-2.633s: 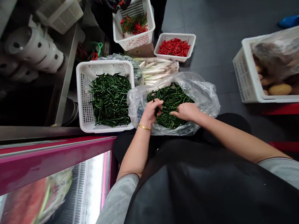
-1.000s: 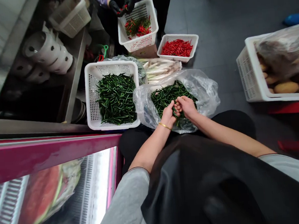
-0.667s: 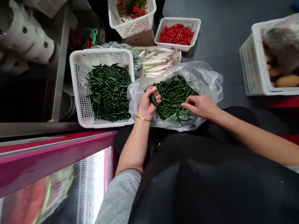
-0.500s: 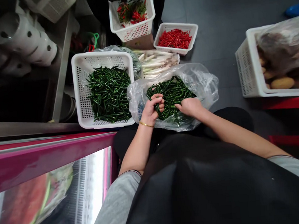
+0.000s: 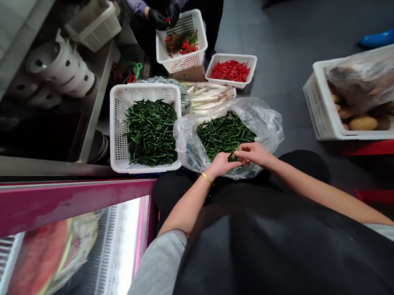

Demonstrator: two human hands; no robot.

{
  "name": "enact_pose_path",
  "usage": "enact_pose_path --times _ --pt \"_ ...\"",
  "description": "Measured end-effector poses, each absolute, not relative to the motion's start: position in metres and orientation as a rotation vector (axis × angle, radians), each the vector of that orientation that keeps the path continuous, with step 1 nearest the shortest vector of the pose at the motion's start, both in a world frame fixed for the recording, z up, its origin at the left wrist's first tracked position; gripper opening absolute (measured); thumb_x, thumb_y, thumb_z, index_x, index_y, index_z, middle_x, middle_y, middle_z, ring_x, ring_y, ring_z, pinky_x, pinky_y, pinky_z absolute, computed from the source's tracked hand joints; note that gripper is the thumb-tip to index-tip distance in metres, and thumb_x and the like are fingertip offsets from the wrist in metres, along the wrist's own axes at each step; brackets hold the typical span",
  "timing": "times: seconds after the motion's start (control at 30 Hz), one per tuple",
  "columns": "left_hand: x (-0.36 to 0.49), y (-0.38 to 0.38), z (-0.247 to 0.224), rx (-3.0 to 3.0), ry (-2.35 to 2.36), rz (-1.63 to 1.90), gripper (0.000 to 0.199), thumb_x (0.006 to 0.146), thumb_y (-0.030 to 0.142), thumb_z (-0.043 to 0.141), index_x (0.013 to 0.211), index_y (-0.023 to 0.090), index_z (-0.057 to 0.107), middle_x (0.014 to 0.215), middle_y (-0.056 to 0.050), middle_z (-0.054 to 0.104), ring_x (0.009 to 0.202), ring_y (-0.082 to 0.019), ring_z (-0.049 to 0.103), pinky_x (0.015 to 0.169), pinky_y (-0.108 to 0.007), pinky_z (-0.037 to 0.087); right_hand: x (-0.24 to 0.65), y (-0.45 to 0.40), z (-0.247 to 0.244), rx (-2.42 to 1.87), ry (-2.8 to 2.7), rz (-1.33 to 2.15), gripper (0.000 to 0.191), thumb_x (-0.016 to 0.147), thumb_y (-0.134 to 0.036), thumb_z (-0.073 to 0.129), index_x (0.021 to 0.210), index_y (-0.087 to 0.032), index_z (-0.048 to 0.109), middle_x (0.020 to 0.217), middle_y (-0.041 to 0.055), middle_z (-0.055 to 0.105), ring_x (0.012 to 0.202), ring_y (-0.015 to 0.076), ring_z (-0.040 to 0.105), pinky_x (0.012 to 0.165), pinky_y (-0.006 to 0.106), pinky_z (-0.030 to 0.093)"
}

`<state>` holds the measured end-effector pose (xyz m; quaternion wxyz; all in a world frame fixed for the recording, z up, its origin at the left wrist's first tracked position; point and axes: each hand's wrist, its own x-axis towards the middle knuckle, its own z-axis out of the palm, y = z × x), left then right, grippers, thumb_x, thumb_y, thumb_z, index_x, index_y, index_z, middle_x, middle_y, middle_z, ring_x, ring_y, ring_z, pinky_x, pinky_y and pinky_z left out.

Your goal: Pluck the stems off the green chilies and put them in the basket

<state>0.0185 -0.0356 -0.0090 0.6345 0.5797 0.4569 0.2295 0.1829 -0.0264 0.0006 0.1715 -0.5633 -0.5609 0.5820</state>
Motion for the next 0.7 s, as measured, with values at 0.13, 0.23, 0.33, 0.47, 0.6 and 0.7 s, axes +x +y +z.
enact_pose_path --times 0.13,0.23,0.33,0.47,0.6,0.7 --pt "0.012 -0.042 0.006 1.151 1.003 0.399 0.037 0.064 0.047 0.072 0.058 0.014 0.057 0.042 0.006 0.036 0.041 -0.005 0.031 0.043 -0.022 0.02 0.187 -0.03 0.013 -1.579 -2.113 0.98 0.031 0.086 -0.043 0.046 0.07 -0.019 0.059 0.073 0.0053 0.065 0.07 0.0165 0.059 0.066 0.027 0.046" --pt "0.002 -0.038 0.009 0.85 0.983 0.506 0.039 0.068 0.049 0.069 0.059 0.015 0.053 0.043 0.005 0.038 0.037 -0.005 0.031 0.038 -0.021 0.017 0.19 -0.009 0.009 -1.734 -2.401 0.573 0.031 0.09 -0.038 0.043 0.097 -0.017 0.065 0.098 0.0124 0.066 0.087 0.0219 0.061 0.072 0.03 0.044" --pt "-0.015 -0.024 0.005 0.612 0.908 0.714 0.038 0.065 0.044 0.071 0.059 0.016 0.047 0.049 0.004 0.043 0.04 -0.005 0.037 0.035 -0.018 0.018 0.186 0.022 -0.005 -1.909 -2.588 0.394 0.041 0.089 -0.038 0.047 0.123 -0.019 0.059 0.11 0.0153 0.063 0.089 0.0252 0.063 0.069 0.031 0.044" --pt "-0.031 -0.007 0.0 0.6 0.902 0.79 0.031 0.063 0.037 0.073 0.07 0.015 0.053 0.051 0.006 0.044 0.039 -0.004 0.036 0.036 -0.018 0.021 0.177 0.051 -0.016 -1.869 -2.691 0.492 0.036 0.092 -0.036 0.043 0.115 -0.021 0.066 0.111 0.0132 0.065 0.094 0.024 0.063 0.074 0.03 0.044" --pt "-0.019 0.002 -0.002 0.853 1.107 0.828 0.034 0.063 0.036 0.075 0.086 0.013 0.063 0.048 0.007 0.044 0.041 -0.005 0.035 0.042 -0.02 0.026 0.181 0.058 -0.004 -1.769 -2.212 0.808 0.03 0.089 -0.033 0.047 0.099 -0.017 0.07 0.096 0.0092 0.071 0.082 0.0183 0.065 0.072 0.027 0.046" --pt "-0.002 0.009 -0.001 1.189 1.181 0.905 0.035 0.063 0.035 0.076 0.089 0.013 0.066 0.061 0.003 0.056 0.055 -0.007 0.046 0.056 -0.022 0.036 0.185 0.051 0.01 -1.535 -1.765 1.232 0.027 0.084 -0.039 0.054 0.089 -0.015 0.066 0.073 0.0041 0.069 0.056 0.0119 0.06 0.056 0.024 0.046"
